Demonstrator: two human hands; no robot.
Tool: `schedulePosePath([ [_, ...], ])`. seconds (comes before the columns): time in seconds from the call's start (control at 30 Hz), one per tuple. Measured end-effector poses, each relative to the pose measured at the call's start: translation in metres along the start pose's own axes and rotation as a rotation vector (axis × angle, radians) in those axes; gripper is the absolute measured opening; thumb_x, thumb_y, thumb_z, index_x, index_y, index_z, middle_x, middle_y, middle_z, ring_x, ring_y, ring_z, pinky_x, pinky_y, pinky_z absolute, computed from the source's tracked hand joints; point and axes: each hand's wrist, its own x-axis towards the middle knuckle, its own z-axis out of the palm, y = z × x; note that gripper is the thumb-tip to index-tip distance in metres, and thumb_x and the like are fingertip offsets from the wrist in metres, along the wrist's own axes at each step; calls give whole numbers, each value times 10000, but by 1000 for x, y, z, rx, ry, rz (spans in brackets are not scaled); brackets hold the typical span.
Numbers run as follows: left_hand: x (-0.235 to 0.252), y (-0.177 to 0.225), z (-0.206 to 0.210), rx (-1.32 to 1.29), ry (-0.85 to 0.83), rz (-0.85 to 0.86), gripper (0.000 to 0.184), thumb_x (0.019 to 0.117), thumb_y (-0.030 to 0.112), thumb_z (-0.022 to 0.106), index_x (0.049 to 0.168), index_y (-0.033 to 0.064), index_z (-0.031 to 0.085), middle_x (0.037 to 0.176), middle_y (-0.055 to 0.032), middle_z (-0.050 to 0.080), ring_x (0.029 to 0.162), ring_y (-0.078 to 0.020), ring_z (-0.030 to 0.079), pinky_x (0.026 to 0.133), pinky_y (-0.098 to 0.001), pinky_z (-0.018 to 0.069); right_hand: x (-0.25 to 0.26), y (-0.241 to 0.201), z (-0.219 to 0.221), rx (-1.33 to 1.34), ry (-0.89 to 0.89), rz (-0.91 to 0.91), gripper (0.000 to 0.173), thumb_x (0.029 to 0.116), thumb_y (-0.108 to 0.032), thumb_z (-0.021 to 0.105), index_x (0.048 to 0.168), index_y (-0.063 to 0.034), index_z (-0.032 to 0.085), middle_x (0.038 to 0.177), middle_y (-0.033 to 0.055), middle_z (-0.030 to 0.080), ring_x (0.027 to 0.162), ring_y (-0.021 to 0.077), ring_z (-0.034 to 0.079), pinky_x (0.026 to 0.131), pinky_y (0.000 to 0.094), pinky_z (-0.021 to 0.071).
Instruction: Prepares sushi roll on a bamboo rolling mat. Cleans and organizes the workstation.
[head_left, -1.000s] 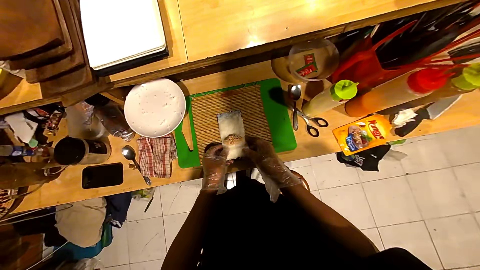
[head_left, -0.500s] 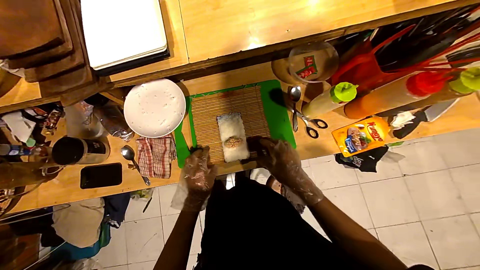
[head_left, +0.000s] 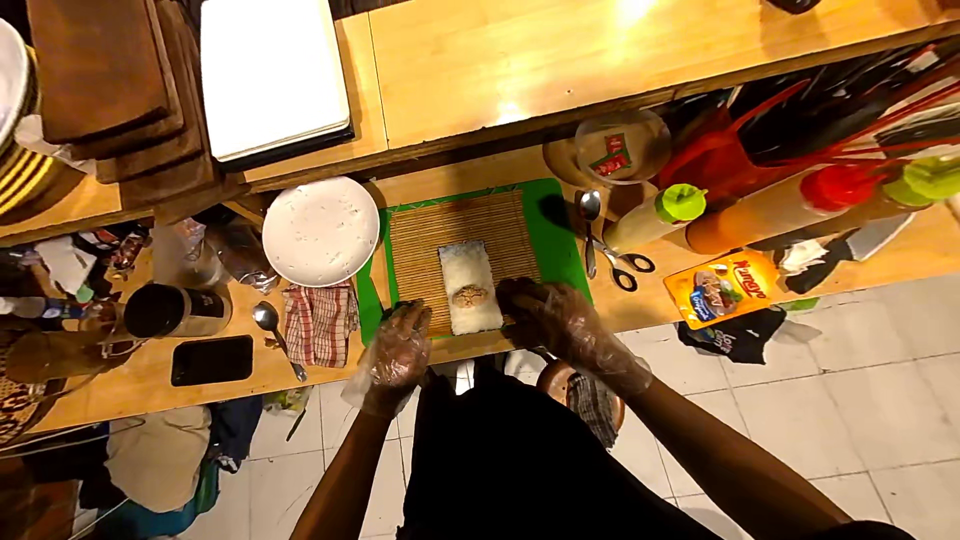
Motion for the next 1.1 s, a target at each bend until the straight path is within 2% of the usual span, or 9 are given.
schedulePosePath([
  [0.1,10,11,4,-40,56,116,368,1011,150,509,1342,121,669,1389,-102,651,1288,-321,608,1054,-524,493,5,-13,3,-1,-9,-103,498,928,-125,656,1410,-247,616,1393,106,622,1294,357,571,1014,593,492],
  [0.23,20,17,-2,-58,-46,165,357,989,107,547,1311,132,698,1255,-113,712,1133,-338,678,942,-525,544,8,-17,5,-28,-59,-186,486,952,-89,608,1415,-235,611,1374,109,634,1296,369,570,1018,590,489],
  [0.37,17,8,0,-70,3,251,337,992,109,555,1293,126,705,1188,-117,728,1058,-335,692,877,-505,560,3,-13,13,-91,-22,-244,437,982,-81,564,1396,-210,614,1402,78,626,1310,346,570,1025,553,498],
  [0.4,15,6,1,-81,34,275,323,996,108,554,1278,116,712,1214,-113,723,1082,-324,689,899,-493,557,2,-13,13,-85,-11,-257,428,986,-70,554,1388,-201,619,1430,64,612,1331,332,559,1039,537,495],
  [0.5,13,-1,7,-128,100,365,297,1026,105,527,1253,70,716,1360,-106,671,1248,-289,641,1050,-457,511,-1,-7,21,-19,50,-323,415,990,-36,506,1363,-155,642,1456,54,604,1377,306,532,1095,514,467],
  [0.63,15,-7,11,-186,79,436,318,1045,84,497,1304,20,671,1414,-125,633,1321,-267,599,1107,-423,479,-3,-1,27,-20,52,-354,396,1020,-73,473,1377,-146,630,1453,42,609,1394,271,523,1120,482,455],
  [0.73,17,-10,8,-243,20,456,329,1047,85,480,1308,2,663,1425,-140,622,1340,-265,585,1127,-422,461,-4,0,28,-25,51,-363,414,1014,-61,476,1394,-151,615,1473,39,592,1401,266,515,1117,479,458],
  [0.9,18,-6,1,-266,-12,392,335,1040,96,492,1313,11,666,1394,-129,647,1321,-246,600,1124,-403,463,-1,-1,22,-29,50,-367,409,992,-70,510,1381,-128,621,1415,65,638,1303,284,606,1041,495,513],
  [1.1,30,4,-12,-214,-105,248,330,1036,154,476,1258,52,698,1280,-102,707,1199,-232,670,1049,-409,513,11,-8,5,4,29,-312,331,1027,-207,540,1328,-150,667,1220,84,723,1140,270,685,977,453,553],
])
